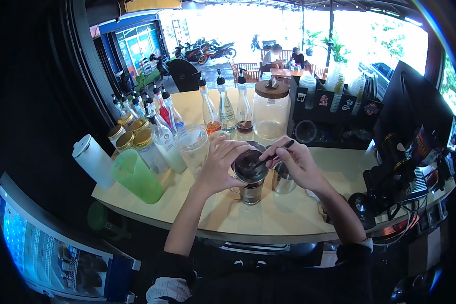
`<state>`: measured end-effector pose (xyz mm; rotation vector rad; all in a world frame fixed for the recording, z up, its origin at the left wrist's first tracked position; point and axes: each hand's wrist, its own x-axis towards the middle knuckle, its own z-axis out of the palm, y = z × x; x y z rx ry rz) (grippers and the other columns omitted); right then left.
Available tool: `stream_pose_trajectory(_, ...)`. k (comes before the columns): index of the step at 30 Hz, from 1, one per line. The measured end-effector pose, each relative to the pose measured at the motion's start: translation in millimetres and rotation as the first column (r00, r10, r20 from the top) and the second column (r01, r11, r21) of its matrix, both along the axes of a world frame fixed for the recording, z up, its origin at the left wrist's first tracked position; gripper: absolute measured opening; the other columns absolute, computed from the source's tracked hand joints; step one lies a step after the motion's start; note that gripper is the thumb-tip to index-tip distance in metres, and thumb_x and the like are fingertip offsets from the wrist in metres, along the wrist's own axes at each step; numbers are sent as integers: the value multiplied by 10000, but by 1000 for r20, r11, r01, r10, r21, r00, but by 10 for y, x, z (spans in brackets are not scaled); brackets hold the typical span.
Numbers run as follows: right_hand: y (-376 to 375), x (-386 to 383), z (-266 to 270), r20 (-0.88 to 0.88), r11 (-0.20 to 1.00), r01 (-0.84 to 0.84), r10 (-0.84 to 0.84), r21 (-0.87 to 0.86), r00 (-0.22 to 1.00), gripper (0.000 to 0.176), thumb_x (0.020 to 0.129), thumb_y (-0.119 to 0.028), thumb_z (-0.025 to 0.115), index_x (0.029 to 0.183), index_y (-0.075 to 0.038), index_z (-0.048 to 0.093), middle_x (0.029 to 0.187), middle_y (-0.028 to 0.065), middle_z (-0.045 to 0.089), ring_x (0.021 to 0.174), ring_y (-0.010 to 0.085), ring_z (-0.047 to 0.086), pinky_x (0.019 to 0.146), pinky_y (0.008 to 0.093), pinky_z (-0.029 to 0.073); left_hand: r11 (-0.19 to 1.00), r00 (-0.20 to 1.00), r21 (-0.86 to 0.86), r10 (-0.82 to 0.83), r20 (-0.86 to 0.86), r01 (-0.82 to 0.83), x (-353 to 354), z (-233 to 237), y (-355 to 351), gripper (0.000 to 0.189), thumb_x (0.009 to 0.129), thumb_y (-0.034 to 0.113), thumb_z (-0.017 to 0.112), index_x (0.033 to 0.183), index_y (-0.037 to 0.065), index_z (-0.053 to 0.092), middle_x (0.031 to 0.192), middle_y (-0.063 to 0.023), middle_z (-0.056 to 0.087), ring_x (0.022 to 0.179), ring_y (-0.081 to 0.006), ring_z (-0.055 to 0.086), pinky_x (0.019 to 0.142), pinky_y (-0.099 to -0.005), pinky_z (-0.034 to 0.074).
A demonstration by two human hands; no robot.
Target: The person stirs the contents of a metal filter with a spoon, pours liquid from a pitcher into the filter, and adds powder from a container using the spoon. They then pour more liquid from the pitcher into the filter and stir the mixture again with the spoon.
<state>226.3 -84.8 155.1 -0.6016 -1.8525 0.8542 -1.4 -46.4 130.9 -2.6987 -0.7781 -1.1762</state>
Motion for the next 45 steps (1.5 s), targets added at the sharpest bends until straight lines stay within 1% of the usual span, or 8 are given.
stream_pose_trajectory(3,-38,8,10,-123,999,-18,15,-28,992,198,1007,-126,410,980,20,540,888,91,658,765,115,610,727,271,508,1000,1000,9,7,19,-7,0,-6,-8,781,500,321,860,1198,157,549,1156,-13,572,1117,-204,531,1072,-463,280)
stream_pose_trajectory(12,-25,94,-17,26,999,39,-40,25,999,194,1014,-146,396,984,-5,526,918,105,666,767,120,624,717,271,516,1000,999,-21,22,43,-21,13,-3,-20,792,486,317,861,1194,145,549,1148,-17,574,1109,-229,530,1062,-449,289)
stream_pose_trajectory(21,-241,229,38,-510,980,186,-126,67,851,164,1015,-158,379,1013,-7,444,1017,199,605,842,220,654,766,331,549,982,990,-158,117,74,-104,7,11,50,776,500,360,877,1167,111,569,1135,-75,599,1133,-269,522,1059,-449,303)
stream_pose_trajectory(24,-261,321,-77,-523,949,289,-183,127,832,174,1015,-154,373,1002,2,451,1015,201,598,843,217,651,778,343,549,960,978,-213,199,61,-182,-5,6,57,773,523,385,872,1179,104,576,1171,-79,601,1145,-274,522,1059,-446,309)
stream_pose_trajectory(30,-274,352,-557,-303,945,310,-266,108,915,107,932,12,499,999,48,575,1042,154,617,899,185,631,778,283,513,935,965,-281,249,87,-216,6,5,92,742,540,395,865,1163,85,607,1165,-98,620,1114,-280,555,1019,-412,379)
stream_pose_trajectory(32,-283,354,-714,34,913,360,-372,192,927,98,891,27,555,973,22,608,1034,144,638,893,195,638,770,284,508,936,965,-282,245,92,-211,16,20,86,713,550,387,863,1142,72,620,1135,-112,636,1082,-278,579,985,-396,416)
stream_pose_trajectory(36,-291,247,-996,207,902,318,-384,293,900,134,855,-5,621,989,-6,632,1023,141,639,911,273,646,766,339,518,936,962,-274,255,102,-219,14,0,98,704,557,383,861,1134,57,623,1126,-122,640,1059,-274,595,972,-395,429)
stream_pose_trajectory(45,-294,174,-1492,379,923,289,-370,255,848,187,850,-22,611,1035,-11,630,1105,137,594,943,304,630,801,362,525,919,960,-335,257,114,-206,38,-118,70,742,536,399,874,1134,39,619,1126,-122,634,1072,-271,586,963,-403,425)
